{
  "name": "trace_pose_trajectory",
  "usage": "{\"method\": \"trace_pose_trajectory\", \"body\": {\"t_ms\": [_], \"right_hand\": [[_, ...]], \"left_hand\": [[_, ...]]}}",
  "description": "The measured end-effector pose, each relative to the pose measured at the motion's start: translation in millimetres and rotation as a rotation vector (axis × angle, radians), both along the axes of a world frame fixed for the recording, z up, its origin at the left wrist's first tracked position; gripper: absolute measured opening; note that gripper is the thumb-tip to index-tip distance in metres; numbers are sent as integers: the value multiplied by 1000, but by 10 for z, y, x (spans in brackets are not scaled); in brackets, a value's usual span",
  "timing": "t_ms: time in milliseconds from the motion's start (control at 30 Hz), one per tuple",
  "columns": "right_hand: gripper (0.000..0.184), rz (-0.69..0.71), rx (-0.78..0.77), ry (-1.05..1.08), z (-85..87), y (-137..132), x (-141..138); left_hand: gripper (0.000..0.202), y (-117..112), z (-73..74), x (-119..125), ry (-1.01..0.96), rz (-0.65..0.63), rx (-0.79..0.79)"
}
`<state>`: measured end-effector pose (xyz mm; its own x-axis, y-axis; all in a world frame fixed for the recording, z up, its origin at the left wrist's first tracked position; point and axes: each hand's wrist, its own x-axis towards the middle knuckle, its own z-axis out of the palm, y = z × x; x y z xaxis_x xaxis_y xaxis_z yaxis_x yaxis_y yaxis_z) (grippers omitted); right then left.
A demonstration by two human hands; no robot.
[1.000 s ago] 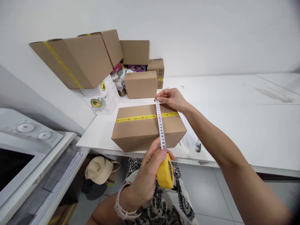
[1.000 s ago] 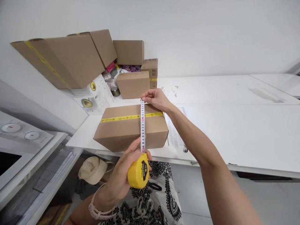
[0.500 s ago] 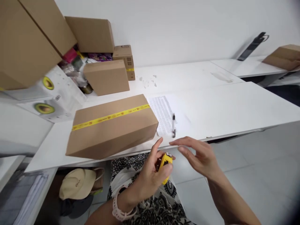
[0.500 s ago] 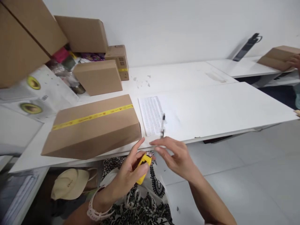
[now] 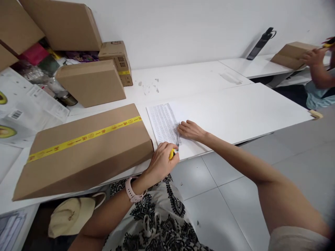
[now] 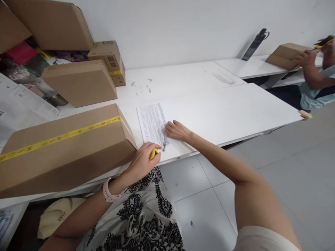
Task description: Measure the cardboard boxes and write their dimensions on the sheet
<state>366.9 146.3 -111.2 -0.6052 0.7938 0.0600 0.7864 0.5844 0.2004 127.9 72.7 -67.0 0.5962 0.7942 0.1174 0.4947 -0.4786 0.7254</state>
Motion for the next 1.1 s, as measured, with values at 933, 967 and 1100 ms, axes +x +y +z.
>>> {"method": "trace_pose_trajectory", "body": {"t_ms": [933,967,1100], "right_hand": [[21,-595,-290,1360,-249,-449,-174],[21,-596,-287,1358,-254,-447,-172],[22,-611,-276,1355,-266,-439,-175]], "left_hand": [[50,353,-425,426,635,-20,489],[50,354,-428,426,636,-18,493],[48,358,-447,426,635,-9,512]]}}
